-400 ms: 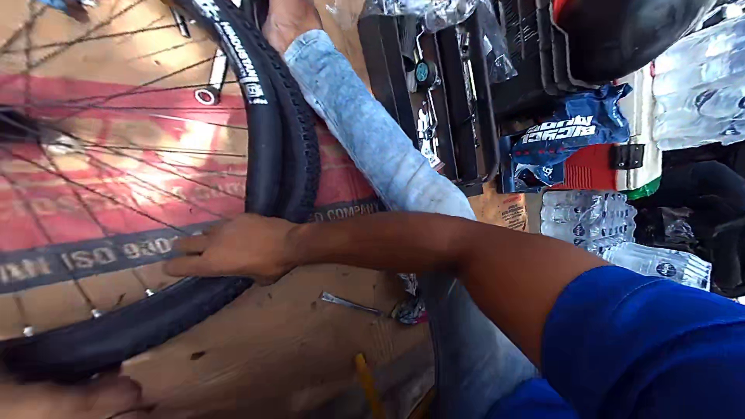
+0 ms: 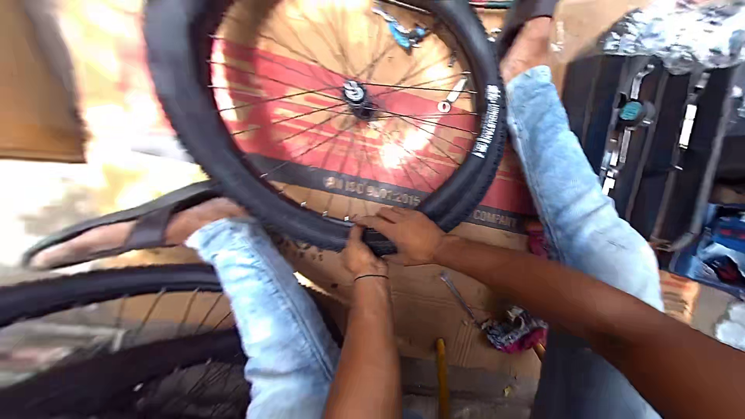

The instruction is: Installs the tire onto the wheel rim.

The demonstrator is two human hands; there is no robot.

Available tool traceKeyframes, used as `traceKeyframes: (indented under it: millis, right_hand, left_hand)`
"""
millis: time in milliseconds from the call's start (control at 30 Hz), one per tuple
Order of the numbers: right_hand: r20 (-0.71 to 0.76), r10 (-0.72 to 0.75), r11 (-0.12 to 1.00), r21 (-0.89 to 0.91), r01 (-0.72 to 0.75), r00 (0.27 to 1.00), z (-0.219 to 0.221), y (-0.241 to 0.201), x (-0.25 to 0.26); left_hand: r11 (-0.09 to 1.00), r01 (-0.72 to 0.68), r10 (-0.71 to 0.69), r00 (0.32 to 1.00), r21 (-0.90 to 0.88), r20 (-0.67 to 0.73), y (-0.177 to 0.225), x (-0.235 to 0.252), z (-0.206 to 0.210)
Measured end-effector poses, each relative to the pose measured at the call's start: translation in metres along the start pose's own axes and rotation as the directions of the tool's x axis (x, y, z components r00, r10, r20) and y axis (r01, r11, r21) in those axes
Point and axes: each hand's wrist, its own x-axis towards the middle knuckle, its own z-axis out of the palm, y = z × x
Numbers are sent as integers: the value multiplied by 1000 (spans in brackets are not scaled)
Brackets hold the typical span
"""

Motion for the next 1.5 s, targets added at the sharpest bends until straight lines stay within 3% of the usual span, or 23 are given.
traceKeyframes:
  millis: [33,67,100,200,267,333,433,500,567,633,733,767,900,1000,1100,1167,1200,1233,1300,1333,1367,1433,1500]
  right_hand:
    - [-325,-269,954,43,298,907,79,33,42]
    - [-453,-416,885,-2,466,788,133,55,82]
    - [-426,-484,859,-62,509,764,154,72,99]
    - [-276,-520,844,-311,436,809,136,123,87]
    - [-312,-513,833,-403,378,800,123,153,83]
    - [-408,-480,860,-392,326,776,128,154,91]
    - [-611,-264,961,-230,152,747,146,125,122]
    - [-668,-210,976,-191,107,714,157,119,138]
    - [-629,-291,956,-218,196,721,163,126,135]
    - [-476,-416,909,-258,329,775,160,139,117]
    - [-163,-396,856,-420,300,904,151,134,98]
    - [-121,-374,839,-467,280,919,154,130,96]
    - [-161,-400,826,-490,279,902,168,121,102]
    - [-77,-443,801,-481,356,893,161,112,103]
    - [32,-362,827,-451,337,932,151,94,113]
    - [-14,-382,839,-426,340,924,155,93,109]
    - [-67,-397,845,-416,336,915,160,97,103]
    - [-143,-423,853,-397,339,895,166,101,100]
    - [-255,-465,868,-321,380,848,173,109,94]
    - [-265,-466,873,-292,390,844,173,112,89]
    - [-240,-463,874,-284,394,853,169,117,85]
    - [-209,-480,854,-335,399,852,158,137,82]
    - [-164,-472,817,-452,359,866,140,163,91]
  left_hand:
    - [1000,-19,19,1000,-7,-13,3,8,-4]
    - [999,-44,44,999,-24,-4,7,16,-9]
    - [997,-62,62,998,-41,13,11,23,-14]
    - [996,-82,85,994,-47,61,18,36,-26]
    - [996,-78,82,993,-50,84,20,41,-28]
    - [996,-71,77,992,-62,103,21,40,-34]
    - [994,-79,88,990,-81,109,24,39,-35]
    - [995,-73,80,991,-69,107,20,43,-36]
    - [995,-76,82,991,-64,101,16,51,-39]
    - [994,-86,91,991,-62,94,12,56,-41]
    - [994,-82,87,993,-71,85,4,60,-40]
    - [994,-77,82,994,-72,75,2,60,-40]
    - [996,-79,82,994,-46,75,10,61,-40]
    - [997,-79,81,992,-22,95,22,62,-43]
    - [996,-90,88,992,11,84,30,73,-43]
    - [962,-178,178,984,208,17,29,76,-47]
    - [884,-258,274,962,390,15,30,72,-50]
    - [733,-346,398,916,586,42,30,67,-54]
    - [270,-487,604,757,830,248,31,44,-63]
    - [54,-570,609,669,820,425,29,28,-66]
    - [-94,-664,526,599,742,603,27,13,-66]
    - [-258,-800,213,499,541,840,18,-8,-57]
    - [-293,-845,-82,489,448,868,10,-10,-49]
